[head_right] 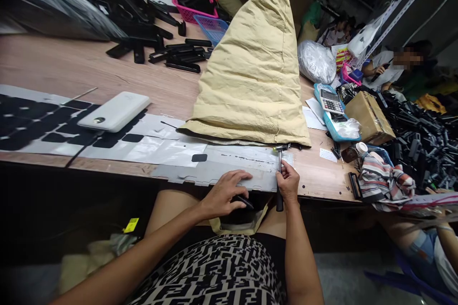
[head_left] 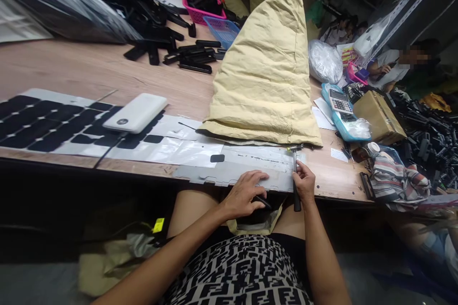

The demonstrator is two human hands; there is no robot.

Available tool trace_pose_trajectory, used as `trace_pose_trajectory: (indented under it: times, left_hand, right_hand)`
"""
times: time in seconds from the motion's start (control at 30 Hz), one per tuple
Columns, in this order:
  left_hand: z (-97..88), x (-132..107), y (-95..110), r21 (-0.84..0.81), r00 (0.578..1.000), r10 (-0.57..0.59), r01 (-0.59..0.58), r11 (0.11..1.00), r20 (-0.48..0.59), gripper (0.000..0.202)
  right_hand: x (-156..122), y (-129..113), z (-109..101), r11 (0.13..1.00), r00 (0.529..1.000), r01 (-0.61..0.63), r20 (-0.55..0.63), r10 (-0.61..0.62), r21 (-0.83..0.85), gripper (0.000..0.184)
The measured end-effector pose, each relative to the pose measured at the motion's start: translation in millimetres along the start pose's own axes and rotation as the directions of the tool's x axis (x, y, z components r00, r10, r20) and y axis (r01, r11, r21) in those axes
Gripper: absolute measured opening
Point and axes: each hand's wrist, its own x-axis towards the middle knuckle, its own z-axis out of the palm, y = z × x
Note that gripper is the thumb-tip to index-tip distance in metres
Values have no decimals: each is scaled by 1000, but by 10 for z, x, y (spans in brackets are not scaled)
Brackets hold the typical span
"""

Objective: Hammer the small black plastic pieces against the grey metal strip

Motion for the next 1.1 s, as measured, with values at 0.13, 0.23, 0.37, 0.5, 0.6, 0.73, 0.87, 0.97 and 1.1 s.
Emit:
trace_pose_trajectory:
  times: [0.13, 0.23, 0.37, 0.5, 0.6, 0.73, 0.87, 0.97, 1.1]
  left_hand:
    - [45, 97, 22, -11, 991, -65, 64, 998, -118, 24]
    - [-1, 430, -59, -64, 962, -161, 151, 987, -219, 21]
    - [-106, 1018, -200, 101, 935, -280, 307, 946, -219, 27]
    - [-204, 1452, -262, 306, 938, -336, 345, 887, -81, 32]
    - [-272, 1621, -259, 342, 932, -356, 357, 869, -69, 44]
    - [-312, 1771, -228, 299, 926, -330, 373, 878, -185, 52]
    - [-208, 1922, -151, 218, 870, -444, 485, 847, -213, 33]
    - [-85, 2016, -80, 233, 832, -515, 553, 800, -206, 33]
    - [-32, 2038, -61, 278, 823, -530, 567, 775, -203, 31]
  right_hand:
    - [-11, 35, -3, 999, 1000, -7, -11, 8, 34, 55]
    - [-14, 69, -3, 996, 997, -3, -78, 10, 90, 57]
    - [0, 98, -3, 987, 982, 10, -186, 20, 162, 58]
    - [7, 94, -4, 984, 980, -14, -191, 48, 177, 56]
    - [1, 74, -6, 981, 981, -18, -185, 55, 192, 54]
    - [-9, 54, -8, 980, 984, -17, -172, 52, 197, 54]
    - [-11, 60, -1, 981, 985, -24, -163, 56, 193, 55]
    - [-8, 79, 8, 981, 987, -20, -155, 51, 192, 55]
    - [-4, 117, 12, 981, 989, -17, -141, 45, 192, 56]
